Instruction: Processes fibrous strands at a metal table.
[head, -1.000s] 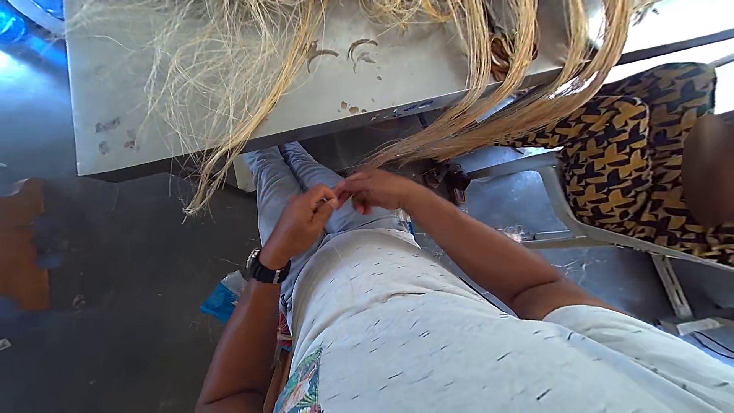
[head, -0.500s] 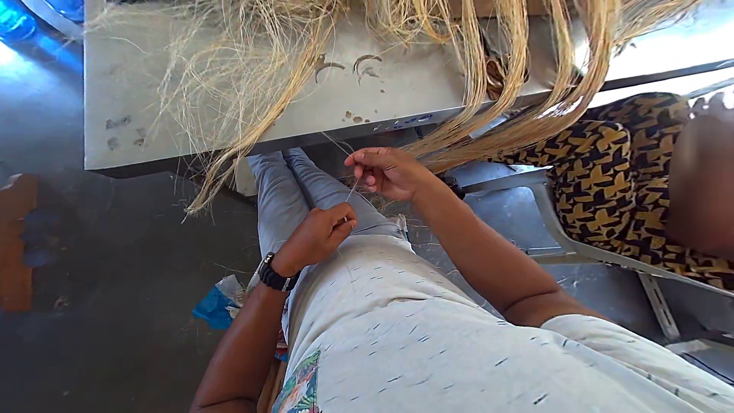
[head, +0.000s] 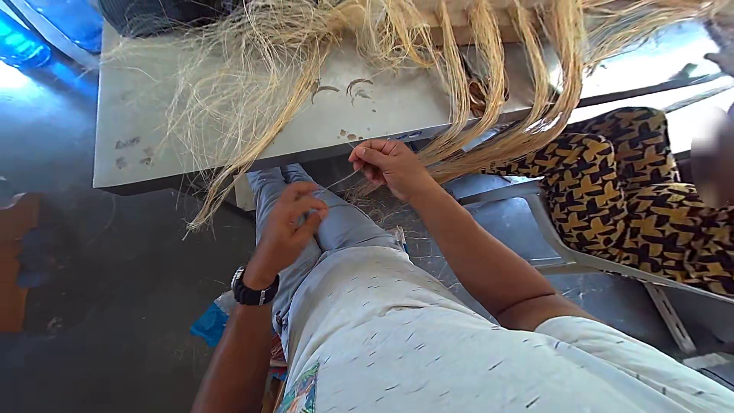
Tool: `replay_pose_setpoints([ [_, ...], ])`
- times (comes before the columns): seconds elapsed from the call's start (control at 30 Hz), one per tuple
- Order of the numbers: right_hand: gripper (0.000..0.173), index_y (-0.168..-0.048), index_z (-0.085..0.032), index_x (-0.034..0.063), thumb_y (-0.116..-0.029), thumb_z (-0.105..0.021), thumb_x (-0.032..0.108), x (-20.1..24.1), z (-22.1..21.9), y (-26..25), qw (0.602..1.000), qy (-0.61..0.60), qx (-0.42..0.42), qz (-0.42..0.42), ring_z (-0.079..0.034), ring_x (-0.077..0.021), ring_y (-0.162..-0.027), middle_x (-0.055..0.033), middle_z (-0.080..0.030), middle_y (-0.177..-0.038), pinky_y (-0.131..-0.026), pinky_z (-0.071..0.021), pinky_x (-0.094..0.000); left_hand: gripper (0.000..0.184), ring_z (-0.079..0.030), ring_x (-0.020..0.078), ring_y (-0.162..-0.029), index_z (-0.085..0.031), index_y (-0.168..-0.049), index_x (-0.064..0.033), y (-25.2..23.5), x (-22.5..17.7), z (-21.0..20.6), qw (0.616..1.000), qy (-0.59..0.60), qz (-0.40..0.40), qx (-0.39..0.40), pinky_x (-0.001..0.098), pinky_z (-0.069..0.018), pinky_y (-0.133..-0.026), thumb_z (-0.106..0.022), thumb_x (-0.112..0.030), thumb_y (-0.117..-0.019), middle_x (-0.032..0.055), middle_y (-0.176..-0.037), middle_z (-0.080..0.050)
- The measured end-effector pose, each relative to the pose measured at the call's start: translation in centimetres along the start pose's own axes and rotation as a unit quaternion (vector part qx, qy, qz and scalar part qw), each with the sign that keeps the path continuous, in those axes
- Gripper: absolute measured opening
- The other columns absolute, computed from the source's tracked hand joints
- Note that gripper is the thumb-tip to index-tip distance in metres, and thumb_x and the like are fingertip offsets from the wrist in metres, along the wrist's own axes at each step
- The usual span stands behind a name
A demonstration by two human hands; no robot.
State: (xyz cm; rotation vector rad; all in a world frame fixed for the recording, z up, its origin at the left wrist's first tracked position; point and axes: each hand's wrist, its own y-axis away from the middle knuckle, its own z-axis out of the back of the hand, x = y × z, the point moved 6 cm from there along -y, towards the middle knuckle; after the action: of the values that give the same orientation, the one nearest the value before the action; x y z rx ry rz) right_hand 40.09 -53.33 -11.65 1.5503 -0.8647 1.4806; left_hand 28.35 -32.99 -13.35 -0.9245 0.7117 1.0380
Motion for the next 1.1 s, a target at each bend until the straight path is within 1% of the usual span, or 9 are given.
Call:
replay_pose_setpoints([
  [0.1,0.022,-0.101,-0.074,0.0054,-0.1056,-0.055,0.017,2.4,1.4,-0.4,0.972,0.161,-0.077,0.154,-0.055,-0.0029,-0.07,0.0,-0.068,-0.093,-0.063,-0.0468,-0.0205,0.024,-0.054,0.0252,-0.13,-0.075,-0.106,-0.0107,-0.2,-1.3,4.6,0.986,-0.112,0.015,-0.125,0.0474,-0.0484,-0.106,-0.061,-0.03,-0.1027,0.0114,-0.135,-0.06],
  [0.17,0.022,-0.1,-0.075,0.0054,-0.1048,-0.056,0.016,4.3,1.6,-0.5,0.952,0.187,-0.091,0.223,-0.063,-0.0074,-0.089,-0.0037,-0.07,-0.101,-0.075,-0.0522,-0.0247,0.025,-0.057,0.0223,-0.125,-0.074,-0.107,-0.0101,-0.6,-2.4,6.2,0.978,-0.136,0.017,-0.158,0.0438,-0.0497,-0.104,-0.06,-0.03,-0.1033,0.0097,-0.13,-0.062],
  [0.23,0.023,-0.1,-0.074,0.004,-0.1056,-0.054,0.014,5.8,0.8,-0.4,0.953,0.149,-0.071,0.253,-0.066,-0.0134,-0.104,-0.0069,-0.071,-0.108,-0.086,-0.0555,-0.0301,0.023,-0.059,0.0186,-0.123,-0.074,-0.106,-0.0097,-1.3,-3.6,6.4,0.98,-0.119,0.006,-0.159,0.0389,-0.0517,-0.102,-0.06,-0.028,-0.1034,0.0074,-0.127,-0.064],
  [0.37,0.025,-0.101,-0.065,-0.0032,-0.1086,-0.044,0.008,6.0,-3.7,-0.1,0.981,-0.064,0.019,0.183,-0.072,-0.0225,-0.103,-0.0141,-0.074,-0.106,-0.098,-0.0583,-0.0422,0.021,-0.062,0.0162,-0.113,-0.074,-0.105,-0.0084,-3.2,-5.4,4.3,0.988,-0.048,-0.017,-0.144,0.0337,-0.0554,-0.091,-0.06,-0.025,-0.1033,0.0068,-0.124,-0.065],
  [0.43,0.024,-0.102,-0.062,-0.0003,-0.1099,-0.042,0.01,4.8,-6.2,0.4,0.985,-0.132,0.034,0.108,-0.073,-0.0181,-0.093,-0.0107,-0.073,-0.101,-0.089,-0.0614,-0.0378,0.019,-0.063,0.0145,-0.105,-0.073,-0.104,-0.0082,-3.7,-5.5,3.4,0.987,-0.015,-0.013,-0.161,0.0301,-0.055,-0.083,-0.061,-0.023,-0.103,0.006,-0.121,-0.064],
  [0.53,0.024,-0.104,-0.06,0.0044,-0.1119,-0.041,0.017,3.1,-8.4,1.2,0.984,-0.162,0.064,0.029,-0.069,-0.0132,-0.069,-0.0068,-0.068,-0.089,-0.066,-0.063,-0.031,0.017,-0.065,0.0134,-0.1,-0.071,-0.105,-0.0076,-3.6,-5.3,3.1,0.983,-0.005,0.004,-0.185,0.0284,-0.0577,-0.077,-0.059,-0.021,-0.104,0.0052,-0.118,-0.065],
  [0.67,0.027,-0.103,-0.062,0.0032,-0.1121,-0.041,0.018,2.2,-9.0,1.7,0.991,-0.109,0.075,0.021,-0.047,-0.0065,-0.045,-0.0054,-0.062,-0.071,-0.04,-0.0384,-0.0179,0.016,-0.065,0.0121,-0.095,-0.068,-0.106,-0.0083,-2.8,-4.3,3.2,0.984,0.015,0.034,-0.176,0.0278,-0.0556,-0.074,-0.057,-0.02,-0.1052,0.0037,-0.111,-0.067],
  [0.83,0.026,-0.101,-0.065,0.0036,-0.1108,-0.045,0.017,1.8,-9.0,1.7,0.993,-0.1,0.068,0.016,-0.038,-0.0053,-0.045,-0.0014,-0.051,-0.065,-0.04,-0.0289,-0.017,0.018,-0.066,0.0127,-0.08,-0.067,-0.109,-0.0086,-2.1,-3.7,3.2,0.983,0.044,0.062,-0.165,0.0279,-0.0578,-0.068,-0.057,-0.023,-0.1058,0.004,-0.1,-0.068],
  [1.1,0.028,-0.102,-0.068,0.0031,-0.1102,-0.046,0.017,1.6,-8.7,1.9,0.993,-0.074,0.088,0.019,-0.039,-0.0049,-0.047,-0.0019,-0.058,-0.069,-0.041,-0.0309,-0.0176,0.016,-0.066,0.0125,-0.076,-0.066,-0.108,-0.0084,-1.9,-3.2,3.2,0.98,0.067,0.066,-0.173,0.0283,-0.0584,-0.066,-0.057,-0.021,-0.1058,0.0039,-0.095,-0.067],
])
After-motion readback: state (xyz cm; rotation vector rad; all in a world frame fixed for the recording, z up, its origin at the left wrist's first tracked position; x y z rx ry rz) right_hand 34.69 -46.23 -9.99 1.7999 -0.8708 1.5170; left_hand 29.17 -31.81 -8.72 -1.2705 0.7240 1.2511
